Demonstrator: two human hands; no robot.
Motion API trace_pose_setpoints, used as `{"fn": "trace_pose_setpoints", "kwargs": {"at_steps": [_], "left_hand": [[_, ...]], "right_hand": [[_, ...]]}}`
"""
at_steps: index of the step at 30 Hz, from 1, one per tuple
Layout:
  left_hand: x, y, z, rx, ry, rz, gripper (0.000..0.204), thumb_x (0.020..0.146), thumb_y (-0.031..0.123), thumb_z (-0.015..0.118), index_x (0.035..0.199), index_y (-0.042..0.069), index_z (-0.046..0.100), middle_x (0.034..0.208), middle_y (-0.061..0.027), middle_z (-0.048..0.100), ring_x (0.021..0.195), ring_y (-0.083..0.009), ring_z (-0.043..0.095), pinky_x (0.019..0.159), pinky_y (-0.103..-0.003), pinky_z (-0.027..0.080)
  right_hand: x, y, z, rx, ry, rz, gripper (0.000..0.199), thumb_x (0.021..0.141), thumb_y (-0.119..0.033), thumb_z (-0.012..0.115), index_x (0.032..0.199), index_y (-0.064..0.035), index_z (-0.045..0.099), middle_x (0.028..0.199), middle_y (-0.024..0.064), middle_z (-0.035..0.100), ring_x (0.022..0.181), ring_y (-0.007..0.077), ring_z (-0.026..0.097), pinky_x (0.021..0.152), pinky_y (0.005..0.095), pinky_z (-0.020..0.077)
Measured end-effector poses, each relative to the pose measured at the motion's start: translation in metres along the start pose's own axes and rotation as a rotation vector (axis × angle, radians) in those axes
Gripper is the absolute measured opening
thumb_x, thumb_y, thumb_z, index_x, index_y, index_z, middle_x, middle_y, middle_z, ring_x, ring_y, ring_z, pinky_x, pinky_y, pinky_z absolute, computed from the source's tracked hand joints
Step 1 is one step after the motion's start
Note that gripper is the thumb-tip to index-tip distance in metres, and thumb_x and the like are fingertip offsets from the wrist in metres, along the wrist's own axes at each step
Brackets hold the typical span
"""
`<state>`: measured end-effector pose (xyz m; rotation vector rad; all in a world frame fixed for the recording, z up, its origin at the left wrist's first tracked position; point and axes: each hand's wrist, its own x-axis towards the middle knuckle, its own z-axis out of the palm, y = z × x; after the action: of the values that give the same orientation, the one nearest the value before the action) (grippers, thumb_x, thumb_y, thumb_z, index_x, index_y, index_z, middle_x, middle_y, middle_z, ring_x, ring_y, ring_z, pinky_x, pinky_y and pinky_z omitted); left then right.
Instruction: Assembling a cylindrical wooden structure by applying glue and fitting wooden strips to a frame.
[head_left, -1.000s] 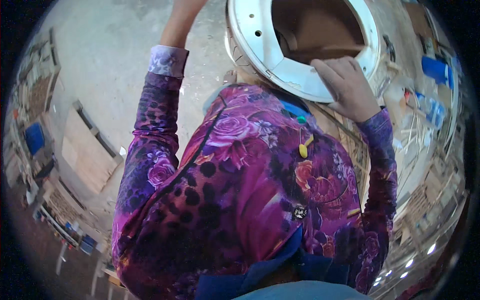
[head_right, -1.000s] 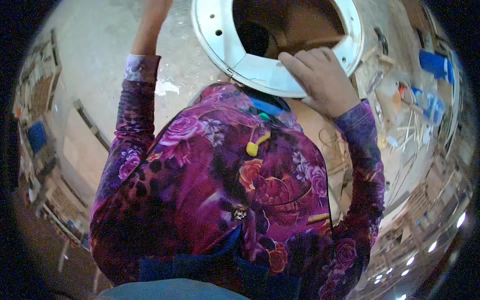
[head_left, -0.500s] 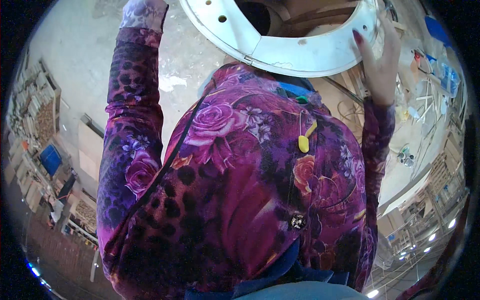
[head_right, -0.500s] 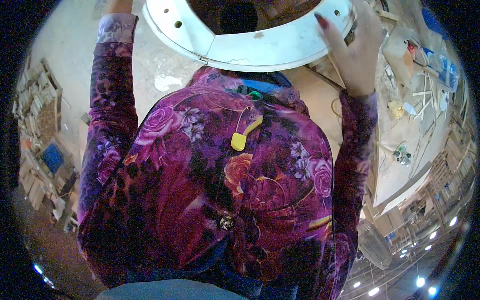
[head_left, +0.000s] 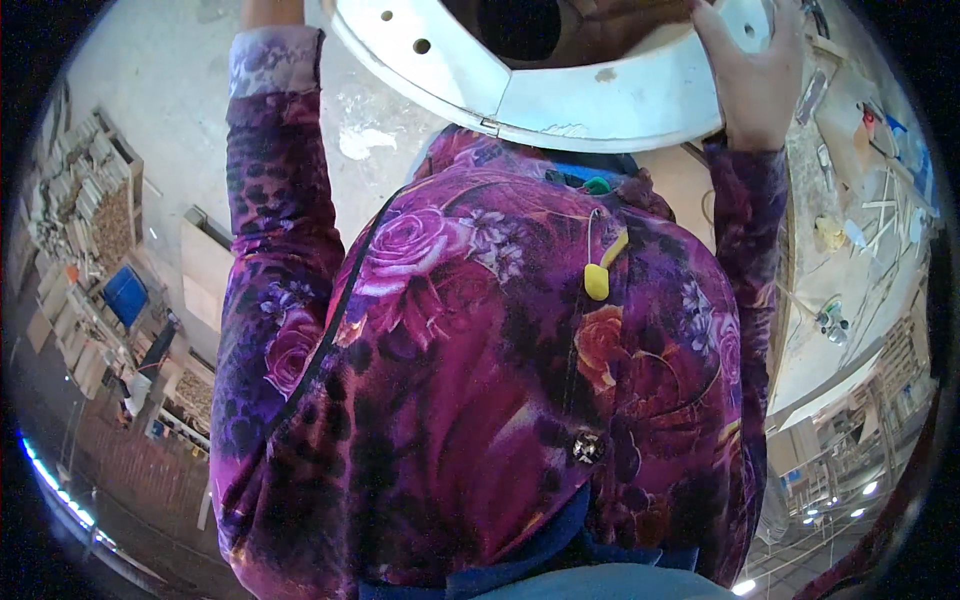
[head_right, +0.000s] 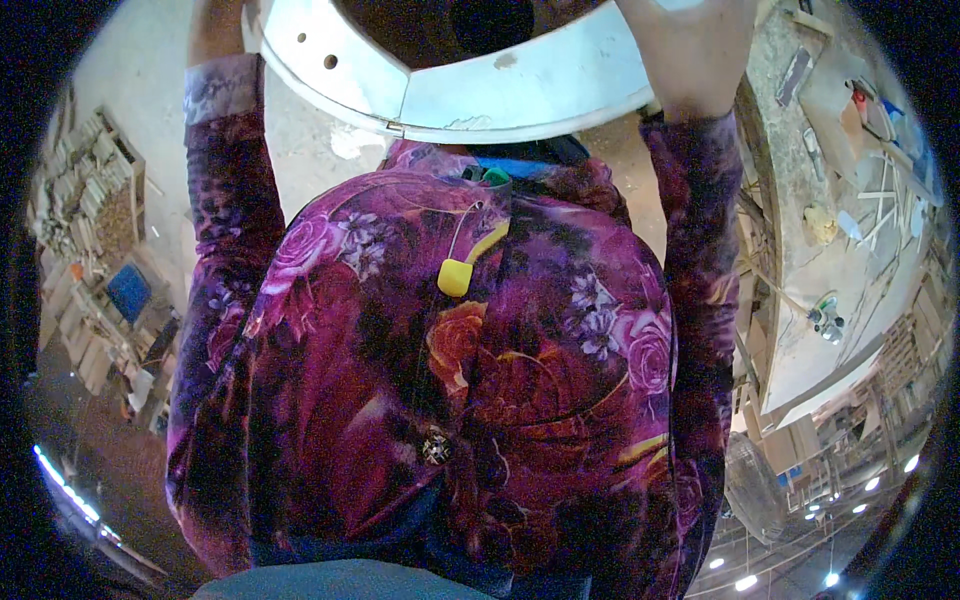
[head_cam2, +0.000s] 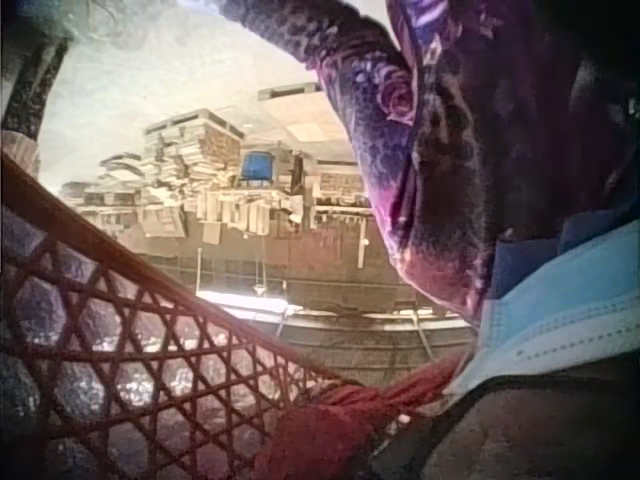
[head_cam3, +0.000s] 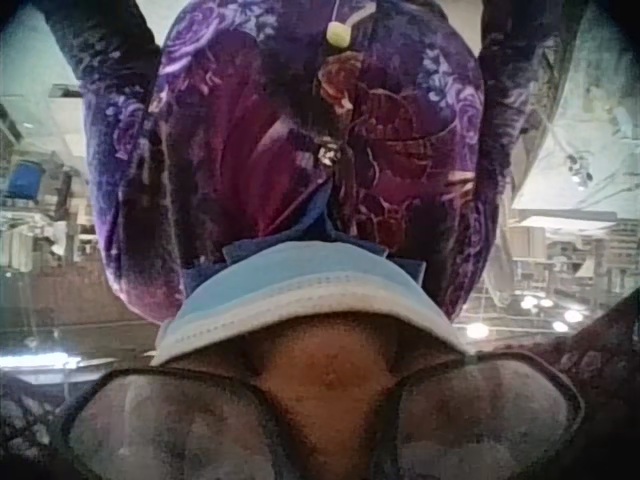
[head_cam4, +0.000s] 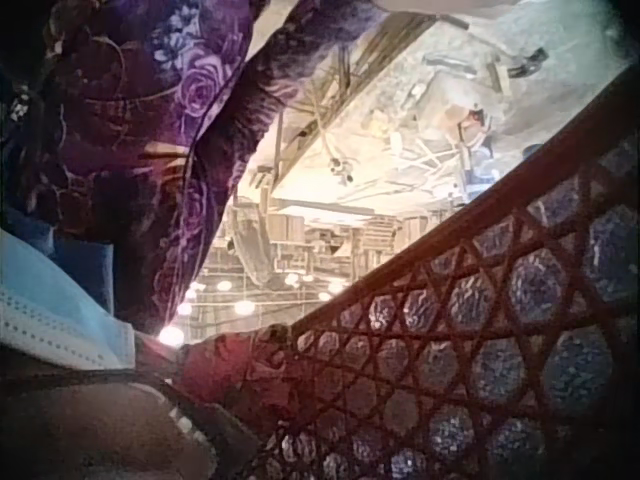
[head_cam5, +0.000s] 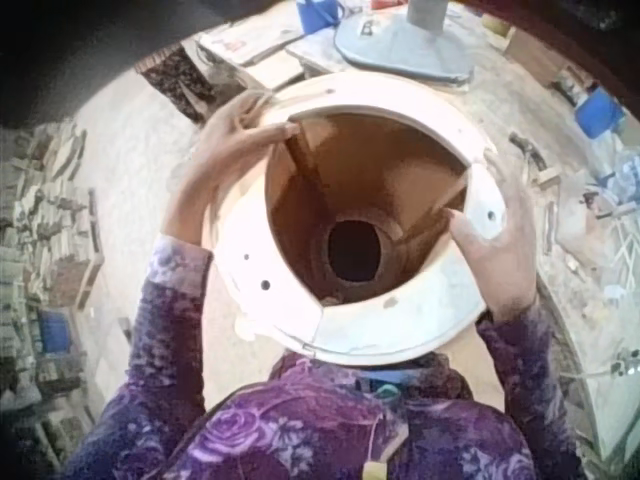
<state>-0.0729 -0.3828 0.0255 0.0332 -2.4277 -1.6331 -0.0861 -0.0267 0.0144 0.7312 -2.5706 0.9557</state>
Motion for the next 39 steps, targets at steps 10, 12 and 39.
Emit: {"fn": "trace_pose_setpoints", "kwargs": {"at_steps": [10, 12, 39], "left_hand": [[-0.033, 0.003, -0.016, -0.222, 0.117, -0.072, 0.047, 0.09, 0.006, 0.075, 0.13, -0.007, 0.053, 0.12, -0.0108, 0.065, 0.107, -0.0144, 0.064, 0.093, -0.027, 0.053], [-0.041, -0.002, -0.017, -0.142, 0.163, -0.068, 0.047, 0.09, 0.005, 0.075, 0.129, -0.007, 0.053, 0.121, -0.0108, 0.064, 0.109, -0.0145, 0.063, 0.094, -0.027, 0.053], [-0.043, 0.16, 0.126, 0.38, -0.082, 0.3, 0.029, 0.102, 0.017, 0.063, 0.122, -0.003, 0.066, 0.114, -0.0109, 0.068, 0.106, -0.0212, 0.062, 0.09, -0.032, 0.049]], "right_hand": [[0.04, 0.0, 0.016, 0.204, -0.027, -0.087, 0.074, 0.071, -0.009, 0.073, 0.141, -0.0008, 0.05, 0.135, 0.0198, 0.057, 0.129, 0.031, 0.053, 0.111, 0.0378, 0.0404], [0.043, -0.002, 0.016, 0.253, -0.047, -0.073, 0.076, 0.071, -0.009, 0.073, 0.142, -0.0009, 0.049, 0.135, 0.0196, 0.057, 0.128, 0.0299, 0.054, 0.111, 0.0374, 0.0409], [-0.124, 0.165, -0.194, 0.323, 0.724, 0.629, 0.022, 0.09, -0.014, 0.067, 0.108, -0.0019, 0.073, 0.096, 0.0095, 0.075, 0.085, 0.0178, 0.072, 0.077, 0.0302, 0.0564]]}}
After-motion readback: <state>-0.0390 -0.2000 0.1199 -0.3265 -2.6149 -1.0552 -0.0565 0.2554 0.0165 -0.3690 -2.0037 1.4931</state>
